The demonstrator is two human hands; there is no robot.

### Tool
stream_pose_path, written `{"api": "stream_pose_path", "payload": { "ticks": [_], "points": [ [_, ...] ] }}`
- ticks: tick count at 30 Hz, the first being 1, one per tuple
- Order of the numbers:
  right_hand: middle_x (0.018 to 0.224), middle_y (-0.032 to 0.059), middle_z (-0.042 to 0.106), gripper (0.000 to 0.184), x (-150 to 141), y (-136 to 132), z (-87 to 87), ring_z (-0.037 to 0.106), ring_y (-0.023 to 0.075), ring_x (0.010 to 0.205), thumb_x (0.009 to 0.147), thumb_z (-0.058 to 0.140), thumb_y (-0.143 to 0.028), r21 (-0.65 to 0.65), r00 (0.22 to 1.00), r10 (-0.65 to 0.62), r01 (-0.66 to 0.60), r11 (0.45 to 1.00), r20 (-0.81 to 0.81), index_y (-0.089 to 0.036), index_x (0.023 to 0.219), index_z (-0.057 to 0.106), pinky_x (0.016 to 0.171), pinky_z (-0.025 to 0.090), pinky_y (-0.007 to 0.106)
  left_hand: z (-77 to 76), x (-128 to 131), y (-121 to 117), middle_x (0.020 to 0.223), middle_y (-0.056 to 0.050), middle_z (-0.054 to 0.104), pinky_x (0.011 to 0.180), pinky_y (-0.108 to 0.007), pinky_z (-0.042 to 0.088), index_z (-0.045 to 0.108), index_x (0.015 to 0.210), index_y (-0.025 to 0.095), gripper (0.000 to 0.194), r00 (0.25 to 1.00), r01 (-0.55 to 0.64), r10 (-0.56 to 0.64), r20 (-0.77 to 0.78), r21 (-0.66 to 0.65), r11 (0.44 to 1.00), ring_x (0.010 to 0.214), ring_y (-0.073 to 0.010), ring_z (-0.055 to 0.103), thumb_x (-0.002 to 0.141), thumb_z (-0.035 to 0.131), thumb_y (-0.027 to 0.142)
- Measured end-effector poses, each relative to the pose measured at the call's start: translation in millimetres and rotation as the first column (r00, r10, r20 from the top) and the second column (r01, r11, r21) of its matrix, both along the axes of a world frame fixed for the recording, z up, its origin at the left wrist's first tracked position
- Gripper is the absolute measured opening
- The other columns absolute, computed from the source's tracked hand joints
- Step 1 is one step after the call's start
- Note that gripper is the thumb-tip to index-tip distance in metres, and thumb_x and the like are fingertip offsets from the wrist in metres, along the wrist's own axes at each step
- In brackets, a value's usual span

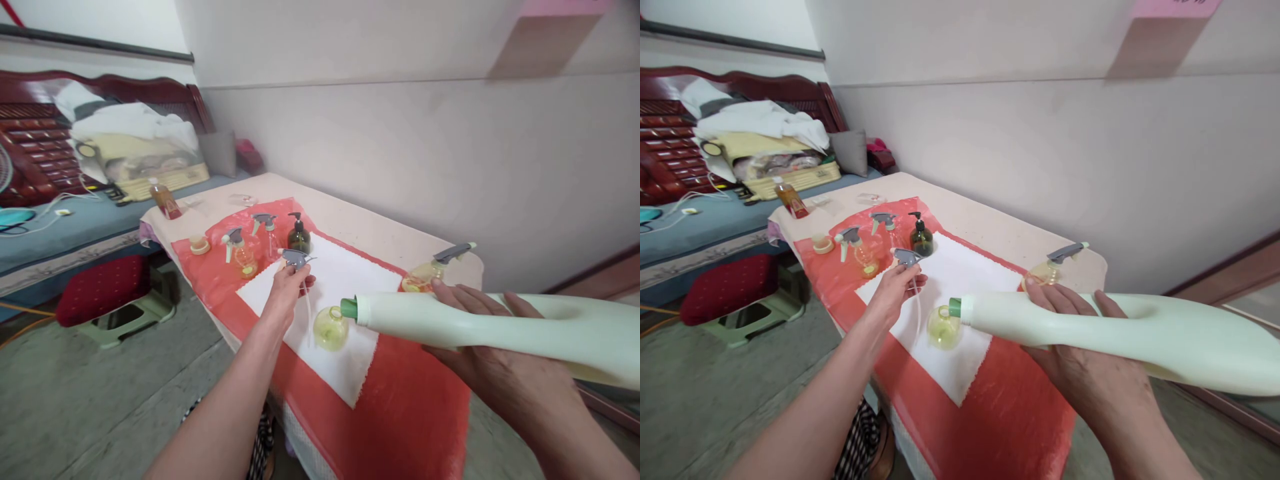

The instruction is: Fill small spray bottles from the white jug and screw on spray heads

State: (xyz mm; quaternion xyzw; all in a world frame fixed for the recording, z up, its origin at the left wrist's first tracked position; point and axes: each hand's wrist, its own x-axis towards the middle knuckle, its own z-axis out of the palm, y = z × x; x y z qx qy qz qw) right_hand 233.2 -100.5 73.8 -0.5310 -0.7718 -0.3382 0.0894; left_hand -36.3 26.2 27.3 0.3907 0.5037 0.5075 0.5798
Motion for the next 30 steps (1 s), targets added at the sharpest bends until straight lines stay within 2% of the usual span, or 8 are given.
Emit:
{"api": "stream_pose_path", "payload": {
  "ticks": [4, 10, 16, 22, 30],
  "points": [
    [0.12, 0.0134, 0.063, 0.058, -1.9, 0.7, 1.1, 0.059, 0.0316, 0.108, 0.086, 0.05, -0.043, 0.037, 1.0, 0.005, -0.005, 0.999, -0.011, -0.014, 0.135, 0.044, 0.099, 0.035, 0.055, 0.1, -0.2, -0.3, 0.084, -0.01, 0.067, 0.076, -0.034, 0.046, 0.063, 0.085, 0.016, 0.029, 1.0, 0.004, -0.004, 0.003, 0.006, 1.0, 0.08, -0.0202, 0.064, 0.072, 0.068, 0.041],
    [0.12, 0.0142, 0.063, 0.062, -2.8, 0.6, 1.5, 0.058, 0.0314, 0.107, 0.085, 0.05, -0.046, 0.052, 1.0, 0.013, -0.014, 0.999, 0.019, -0.011, 0.136, 0.042, 0.101, 0.033, 0.054, -1.0, 0.3, 0.0, 0.083, -0.01, 0.067, 0.076, -0.034, 0.046, 0.063, 0.083, 0.015, 0.029, 1.0, 0.004, -0.005, 0.006, 0.005, 1.0, 0.08, -0.0198, 0.064, 0.071, 0.068, 0.041],
    [0.12, 0.0143, 0.063, 0.06, -2.4, 0.5, 1.3, 0.058, 0.0311, 0.108, 0.086, 0.05, -0.044, 0.04, 1.0, 0.02, -0.02, 0.999, -0.004, -0.012, 0.136, 0.041, 0.102, 0.033, 0.054, -2.9, 0.5, 0.9, 0.082, -0.01, 0.068, 0.075, -0.035, 0.046, 0.063, 0.082, 0.016, 0.031, 1.0, -0.002, 0.001, 0.015, 0.01, 1.0, 0.079, -0.0203, 0.065, 0.069, 0.07, 0.043],
    [0.123, 0.0131, 0.061, 0.046, -4.6, 0.0, 3.9, 0.058, 0.0314, 0.11, 0.088, 0.045, -0.034, 0.004, 1.0, 0.008, -0.008, 1.0, -0.02, -0.017, 0.132, 0.048, 0.1, 0.033, 0.056, -2.5, -0.2, -0.6, 0.083, -0.01, 0.068, 0.076, -0.035, 0.046, 0.063, 0.082, 0.015, 0.031, 1.0, 0.006, -0.006, 0.009, 0.016, 1.0, 0.081, -0.0207, 0.065, 0.07, 0.069, 0.044],
    [0.12, 0.0139, 0.063, 0.058, -3.8, 0.2, 3.8, 0.058, 0.0307, 0.109, 0.086, 0.049, -0.042, 0.018, 1.0, 0.003, -0.002, 1.0, -0.029, -0.014, 0.136, 0.043, 0.102, 0.033, 0.055, -2.1, -0.6, -0.6, 0.084, -0.01, 0.068, 0.076, -0.035, 0.046, 0.063, 0.082, 0.015, 0.03, 1.0, 0.006, -0.006, 0.001, 0.016, 1.0, 0.081, -0.0207, 0.064, 0.071, 0.068, 0.043]
  ]
}}
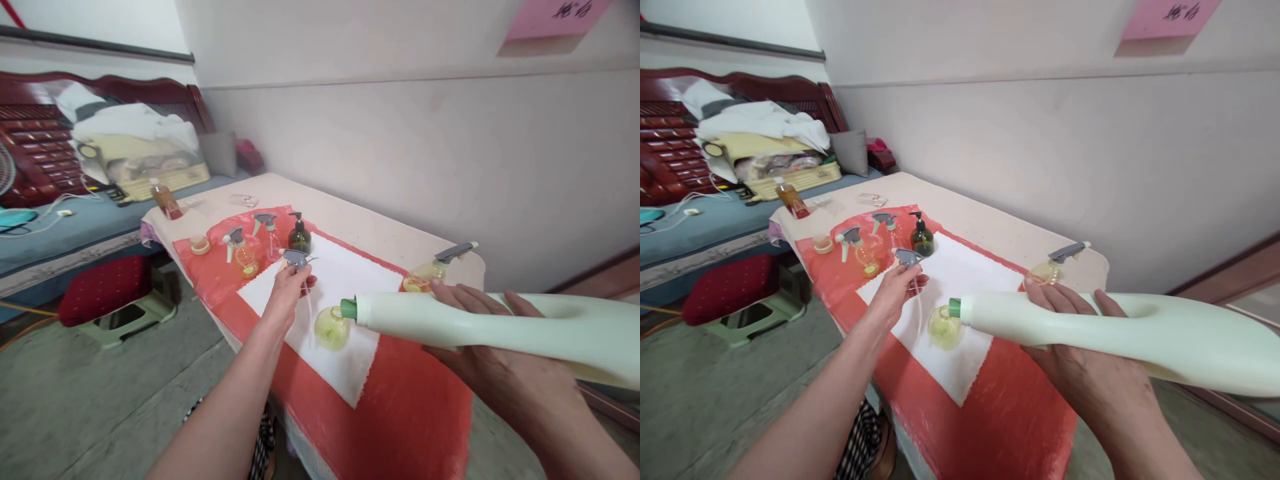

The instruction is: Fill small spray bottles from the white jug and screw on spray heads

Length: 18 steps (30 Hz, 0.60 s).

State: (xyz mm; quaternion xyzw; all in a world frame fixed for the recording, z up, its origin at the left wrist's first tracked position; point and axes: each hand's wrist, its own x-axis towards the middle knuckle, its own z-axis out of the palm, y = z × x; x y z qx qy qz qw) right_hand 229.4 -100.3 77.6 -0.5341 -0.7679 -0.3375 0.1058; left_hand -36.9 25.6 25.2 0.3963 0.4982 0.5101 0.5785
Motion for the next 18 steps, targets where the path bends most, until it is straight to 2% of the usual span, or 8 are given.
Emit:
{"api": "stream_pose_path", "payload": {
  "ticks": [3, 7, 13, 18],
  "points": [
    [0.12, 0.0146, 0.063, 0.059, 0.0, -0.2, -0.1, 0.058, 0.0316, 0.109, 0.086, 0.049, -0.047, 0.001, 1.0, 0.006, -0.006, 1.0, -0.005, -0.013, 0.135, 0.044, 0.1, 0.034, 0.056, 0.4, 0.4, 0.0, 0.083, -0.01, 0.068, 0.076, -0.035, 0.045, 0.064, 0.082, 0.016, 0.031, 1.0, -0.003, 0.003, 0.003, 0.003, 1.0, 0.081, -0.0207, 0.064, 0.07, 0.069, 0.043],
    [0.119, 0.0136, 0.064, 0.051, 0.2, -1.4, 0.8, 0.059, 0.0307, 0.108, 0.089, 0.047, -0.04, 0.013, 1.0, 0.014, -0.014, 1.0, 0.027, -0.014, 0.133, 0.047, 0.099, 0.035, 0.056, 0.2, 0.7, 0.2, 0.083, -0.01, 0.068, 0.075, -0.035, 0.045, 0.064, 0.081, 0.016, 0.03, 1.0, -0.004, 0.004, 0.001, -0.003, 1.0, 0.081, -0.0209, 0.065, 0.07, 0.069, 0.043],
    [0.118, 0.0149, 0.064, 0.056, 0.6, -1.8, 1.3, 0.06, 0.0316, 0.106, 0.088, 0.048, -0.044, 0.029, 0.999, 0.01, -0.012, 0.999, 0.05, -0.012, 0.133, 0.046, 0.098, 0.036, 0.055, -0.3, 0.3, 0.8, 0.083, -0.01, 0.068, 0.075, -0.035, 0.045, 0.064, 0.081, 0.016, 0.031, 1.0, -0.003, 0.003, 0.011, 0.002, 1.0, 0.08, -0.0206, 0.065, 0.069, 0.069, 0.044],
    [0.118, 0.014, 0.064, 0.052, -0.2, -1.5, 1.7, 0.06, 0.0309, 0.106, 0.089, 0.046, -0.041, 0.038, 0.999, 0.022, -0.023, 0.999, 0.04, -0.014, 0.133, 0.046, 0.099, 0.035, 0.055, 0.0, 0.1, 0.3, 0.084, -0.011, 0.068, 0.076, -0.035, 0.045, 0.064, 0.081, 0.016, 0.031, 1.0, 0.0, 0.0, 0.003, 0.002, 1.0, 0.081, -0.0209, 0.065, 0.07, 0.069, 0.044]
  ]
}}
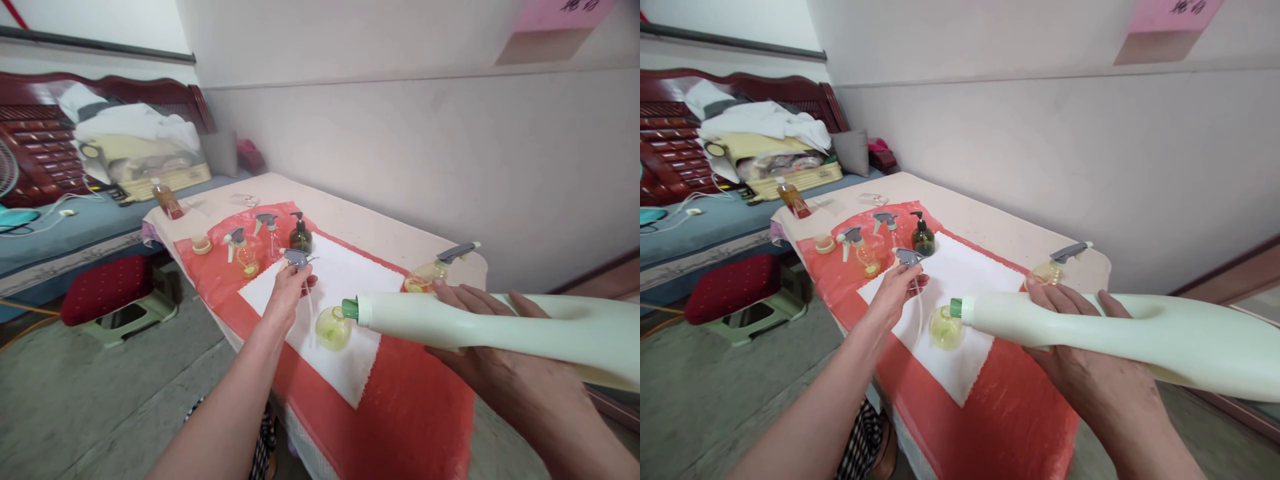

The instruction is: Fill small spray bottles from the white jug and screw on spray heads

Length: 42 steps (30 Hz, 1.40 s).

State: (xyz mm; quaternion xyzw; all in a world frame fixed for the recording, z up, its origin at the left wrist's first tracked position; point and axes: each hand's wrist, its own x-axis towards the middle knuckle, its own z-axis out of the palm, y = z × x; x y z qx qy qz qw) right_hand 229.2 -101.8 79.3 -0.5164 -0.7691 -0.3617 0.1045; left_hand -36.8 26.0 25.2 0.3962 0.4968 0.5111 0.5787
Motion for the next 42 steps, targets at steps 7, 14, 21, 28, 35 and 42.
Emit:
{"api": "stream_pose_path", "payload": {
  "ticks": [7, 14, 21, 28, 35, 42],
  "points": [
    [0.118, 0.0147, 0.064, 0.058, 0.5, 0.5, 0.0, 0.059, 0.0305, 0.107, 0.087, 0.048, -0.045, -0.02, 1.0, -0.014, 0.014, 1.0, -0.015, -0.013, 0.135, 0.043, 0.101, 0.033, 0.054, 0.7, -0.3, -0.3, 0.083, -0.01, 0.068, 0.076, -0.035, 0.045, 0.065, 0.081, 0.016, 0.032, 1.0, -0.005, 0.005, 0.004, -0.008, 1.0, 0.08, -0.0208, 0.065, 0.069, 0.07, 0.044],
    [0.118, 0.0146, 0.064, 0.06, -0.8, -1.0, 1.9, 0.059, 0.031, 0.107, 0.086, 0.05, -0.046, 0.006, 1.0, -0.016, 0.016, 1.0, 0.013, -0.012, 0.135, 0.044, 0.101, 0.034, 0.053, 0.6, 0.0, 0.8, 0.082, -0.01, 0.068, 0.075, -0.035, 0.046, 0.065, 0.082, 0.016, 0.03, 1.0, -0.005, 0.005, 0.001, -0.008, 1.0, 0.079, -0.0206, 0.065, 0.069, 0.069, 0.043],
    [0.116, 0.014, 0.065, 0.056, -2.0, -0.6, 2.8, 0.06, 0.0301, 0.105, 0.086, 0.049, -0.047, 0.012, 1.0, -0.008, 0.008, 1.0, 0.025, -0.013, 0.131, 0.048, 0.1, 0.035, 0.052, 0.9, -0.1, 0.2, 0.083, -0.011, 0.068, 0.076, -0.035, 0.046, 0.064, 0.083, 0.015, 0.029, 1.0, -0.001, 0.001, -0.009, -0.006, 1.0, 0.081, -0.0211, 0.065, 0.071, 0.068, 0.042],
    [0.118, 0.0132, 0.064, 0.057, 1.2, 0.0, -0.4, 0.06, 0.0298, 0.106, 0.086, 0.05, -0.047, 0.017, 1.0, -0.01, 0.01, 1.0, 0.025, -0.014, 0.133, 0.047, 0.102, 0.033, 0.052, 3.1, -0.3, -0.7, 0.083, -0.011, 0.068, 0.076, -0.035, 0.045, 0.064, 0.083, 0.015, 0.03, 1.0, -0.004, 0.004, -0.004, -0.009, 1.0, 0.081, -0.0211, 0.065, 0.071, 0.068, 0.042],
    [0.117, 0.0133, 0.065, 0.054, -2.1, -0.2, 3.4, 0.06, 0.0289, 0.105, 0.087, 0.049, -0.043, 0.018, 1.0, -0.016, 0.015, 1.0, 0.023, -0.012, 0.131, 0.048, 0.099, 0.035, 0.052, 3.7, -1.3, -1.3, 0.085, -0.011, 0.068, 0.077, -0.035, 0.045, 0.064, 0.084, 0.015, 0.029, 1.0, 0.004, -0.004, -0.014, -0.012, 1.0, 0.083, -0.0212, 0.065, 0.073, 0.067, 0.042],
    [0.115, 0.0131, 0.065, 0.049, -2.5, -0.4, 3.9, 0.061, 0.0289, 0.103, 0.088, 0.047, -0.042, 0.031, 0.999, -0.001, 0.0, 1.0, 0.049, -0.012, 0.128, 0.052, 0.097, 0.037, 0.051, 1.1, -1.0, 0.7, 0.085, -0.011, 0.068, 0.078, -0.036, 0.045, 0.064, 0.085, 0.015, 0.029, 1.0, 0.0, 0.0, 0.0, -0.008, 1.0, 0.082, -0.0211, 0.065, 0.072, 0.068, 0.041]
  ]
}}
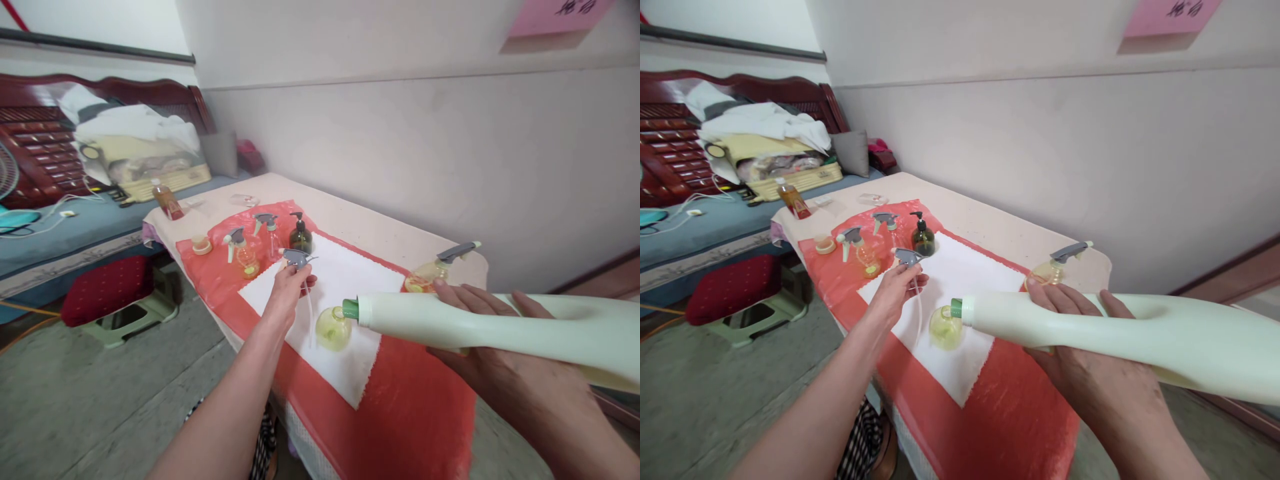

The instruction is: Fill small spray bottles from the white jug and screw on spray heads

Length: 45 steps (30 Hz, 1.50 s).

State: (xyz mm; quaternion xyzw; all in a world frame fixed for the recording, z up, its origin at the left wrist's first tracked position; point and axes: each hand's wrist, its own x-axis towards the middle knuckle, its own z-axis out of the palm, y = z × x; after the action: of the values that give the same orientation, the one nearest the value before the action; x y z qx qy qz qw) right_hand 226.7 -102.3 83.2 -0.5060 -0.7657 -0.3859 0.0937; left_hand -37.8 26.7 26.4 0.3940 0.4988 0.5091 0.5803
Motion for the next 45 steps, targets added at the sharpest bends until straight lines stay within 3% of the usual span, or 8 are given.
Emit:
{"api": "stream_pose_path", "payload": {
  "ticks": [10, 16, 23, 45],
  "points": [
    [0.116, 0.013, 0.066, 0.052, 0.4, 0.5, 0.0, 0.061, 0.0288, 0.103, 0.087, 0.049, -0.043, -0.01, 1.0, -0.007, 0.007, 1.0, -0.026, -0.012, 0.129, 0.05, 0.098, 0.037, 0.052, -1.0, 0.4, -0.2, 0.084, -0.011, 0.068, 0.076, -0.035, 0.046, 0.063, 0.082, 0.015, 0.029, 1.0, -0.005, 0.005, -0.001, 0.006, 1.0, 0.082, -0.0211, 0.065, 0.071, 0.068, 0.042],
    [0.118, 0.0109, 0.065, 0.038, -0.2, -2.7, 0.9, 0.061, 0.0282, 0.105, 0.089, 0.045, -0.033, -0.041, 1.0, -0.017, 0.017, 0.999, -0.002, -0.018, 0.123, 0.056, 0.098, 0.036, 0.054, -2.3, 0.0, 0.5, 0.083, -0.01, 0.068, 0.076, -0.035, 0.046, 0.064, 0.083, 0.016, 0.029, 1.0, -0.003, 0.003, 0.005, 0.007, 1.0, 0.081, -0.0209, 0.065, 0.071, 0.068, 0.041],
    [0.114, 0.0123, 0.066, 0.048, -4.8, -0.5, 1.7, 0.061, 0.0275, 0.102, 0.087, 0.05, -0.04, -0.02, 0.999, -0.028, 0.027, 0.999, -0.046, -0.013, 0.127, 0.052, 0.099, 0.036, 0.051, -3.7, -0.6, 0.7, 0.083, -0.01, 0.068, 0.076, -0.034, 0.046, 0.064, 0.083, 0.016, 0.029, 1.0, 0.008, -0.008, 0.019, 0.003, 1.0, 0.081, -0.0202, 0.065, 0.071, 0.068, 0.042],
    [0.117, 0.0127, 0.065, 0.045, -0.5, -1.4, 1.2, 0.062, 0.0275, 0.103, 0.088, 0.047, -0.039, -0.018, 1.0, -0.014, 0.014, 1.0, -0.017, -0.017, 0.127, 0.053, 0.099, 0.037, 0.051, -1.7, -0.8, -0.5, 0.083, -0.01, 0.068, 0.077, -0.035, 0.046, 0.064, 0.082, 0.016, 0.03, 1.0, 0.007, -0.007, 0.029, 0.002, 1.0, 0.081, -0.0205, 0.065, 0.07, 0.069, 0.043]
  ]
}}
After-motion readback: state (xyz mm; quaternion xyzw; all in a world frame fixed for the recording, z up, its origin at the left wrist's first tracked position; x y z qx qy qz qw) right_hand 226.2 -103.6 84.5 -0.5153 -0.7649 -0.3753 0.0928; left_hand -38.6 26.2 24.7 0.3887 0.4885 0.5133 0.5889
